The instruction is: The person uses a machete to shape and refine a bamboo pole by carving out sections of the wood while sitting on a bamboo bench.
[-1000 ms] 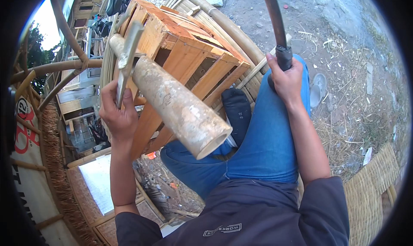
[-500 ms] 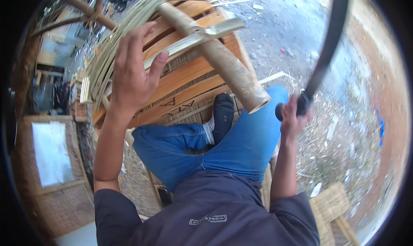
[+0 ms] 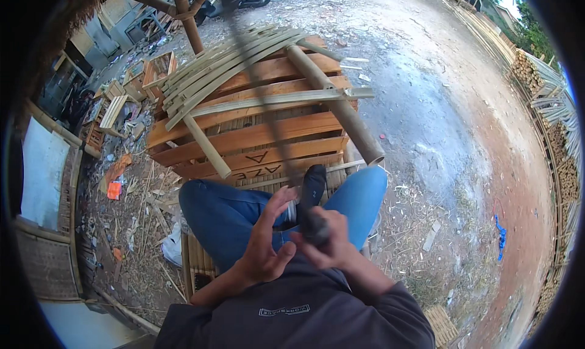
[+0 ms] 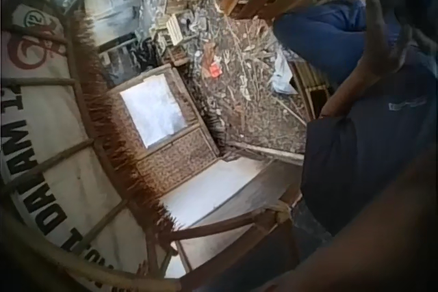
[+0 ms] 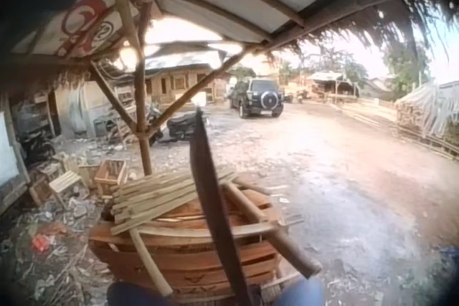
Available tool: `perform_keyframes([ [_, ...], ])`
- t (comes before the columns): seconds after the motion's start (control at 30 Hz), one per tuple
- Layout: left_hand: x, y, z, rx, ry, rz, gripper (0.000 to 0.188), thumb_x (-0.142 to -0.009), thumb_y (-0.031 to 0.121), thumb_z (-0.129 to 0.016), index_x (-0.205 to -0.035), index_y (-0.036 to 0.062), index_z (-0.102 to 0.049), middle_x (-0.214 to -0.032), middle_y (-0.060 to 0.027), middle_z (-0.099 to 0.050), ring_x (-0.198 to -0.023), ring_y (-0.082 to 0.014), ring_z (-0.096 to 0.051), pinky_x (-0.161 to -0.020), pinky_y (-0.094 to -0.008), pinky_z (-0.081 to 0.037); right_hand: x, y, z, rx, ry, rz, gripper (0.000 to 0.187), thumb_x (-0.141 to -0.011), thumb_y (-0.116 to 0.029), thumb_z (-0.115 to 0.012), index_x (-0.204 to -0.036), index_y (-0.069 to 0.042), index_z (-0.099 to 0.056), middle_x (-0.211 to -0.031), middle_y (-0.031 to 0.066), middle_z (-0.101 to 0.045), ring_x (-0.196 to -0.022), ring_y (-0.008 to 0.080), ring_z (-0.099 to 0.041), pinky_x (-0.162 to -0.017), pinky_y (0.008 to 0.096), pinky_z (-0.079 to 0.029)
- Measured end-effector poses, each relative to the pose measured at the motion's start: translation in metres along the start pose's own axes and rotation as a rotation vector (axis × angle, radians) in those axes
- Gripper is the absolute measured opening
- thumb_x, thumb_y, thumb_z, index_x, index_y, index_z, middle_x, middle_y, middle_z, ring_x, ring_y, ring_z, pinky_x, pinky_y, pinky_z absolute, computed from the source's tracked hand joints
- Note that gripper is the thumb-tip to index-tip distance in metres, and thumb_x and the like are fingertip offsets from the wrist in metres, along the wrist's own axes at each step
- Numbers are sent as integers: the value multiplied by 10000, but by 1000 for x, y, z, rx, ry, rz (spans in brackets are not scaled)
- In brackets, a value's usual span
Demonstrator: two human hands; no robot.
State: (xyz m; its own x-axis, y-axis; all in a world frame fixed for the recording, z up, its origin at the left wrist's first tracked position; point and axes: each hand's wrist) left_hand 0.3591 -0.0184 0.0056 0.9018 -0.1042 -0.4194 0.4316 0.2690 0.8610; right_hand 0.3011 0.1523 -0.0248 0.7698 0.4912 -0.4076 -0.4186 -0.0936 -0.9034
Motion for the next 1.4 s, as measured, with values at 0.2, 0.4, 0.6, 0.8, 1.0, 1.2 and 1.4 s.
perform_keyframes([
  [0.2, 66, -4, 22, 21, 485, 154, 774, -972, 357, -603, -1489, -76, -223, -1450, -267, -410, -1383, -346, -412, -1156, -450, -307, -25, 23, -119, 128, -362, 245, 418, -728, -249, -714, -1010, -24, -502, -727, 160, -601, -645, 399, -619, -563, 472, -482],
  [0.4, 212, -50, 34, -177, 780, 409, 734, -1031, 464, -440, -1513, -36, -202, -1487, -226, -380, -1403, -323, -378, -1157, -447, -313, -30, 31, -229, -57, -582, 217, 325, -812, -201, -675, -1005, -3, -504, -794, 209, -627, -748, 432, -634, -659, 482, -491],
  [0.6, 249, -71, 43, -38, 1332, 450, 685, -1068, 519, -220, -1451, -47, -266, -1412, -207, -423, -1310, -301, -457, -1105, -417, -360, -4, 32, -306, -342, -837, 42, 338, -994, -326, -498, -1046, 8, -492, -909, 218, -567, -884, 394, -557, -805, 480, -444],
  [0.8, 306, -115, 66, -420, 1287, 614, 607, -1053, 508, -342, -1112, -55, -560, -995, -181, -623, -931, -232, -644, -781, -399, -494, 17, 62, -331, -170, -1072, -59, 456, -1006, -375, -490, -1158, 54, -464, -1104, 254, -536, -1121, 423, -484, -954, 534, -388],
  [1.0, 324, -157, 110, -630, 1201, 993, 493, -978, 401, -605, -742, -32, -610, -598, -134, -569, -588, -271, -629, -537, -411, -430, 20, 84, -298, 96, -1225, -183, 595, -1018, -420, -486, -1356, 58, -380, -1260, 308, -533, -1194, 481, -511, -981, 555, -435],
  [1.2, 345, -205, 136, -1085, 886, 951, 405, -852, 324, -746, -690, 5, -556, -664, -173, -595, -642, -396, -615, -574, -467, -469, -15, 83, -260, -11, -1294, -349, 602, -1032, -423, -487, -1435, 7, -362, -1208, 269, -602, -1124, 425, -598, -961, 472, -469],
  [1.4, 359, -232, 127, -1256, 598, 854, 384, -811, 345, -780, -733, 27, -578, -768, -168, -604, -757, -390, -620, -645, -490, -503, -38, 75, -220, -2, -1150, -337, 557, -1050, -399, -465, -1427, 2, -377, -1104, 226, -664, -1071, 393, -632, -923, 454, -490],
])
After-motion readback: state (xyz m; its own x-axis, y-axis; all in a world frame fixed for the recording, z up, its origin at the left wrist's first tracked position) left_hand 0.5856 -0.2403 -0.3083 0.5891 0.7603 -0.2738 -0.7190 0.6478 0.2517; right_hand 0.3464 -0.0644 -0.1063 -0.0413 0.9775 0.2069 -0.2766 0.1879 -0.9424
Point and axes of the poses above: each hand's wrist, its own x-axis away from the middle knuckle, its own z-axis out of the back of the hand, y = z × x
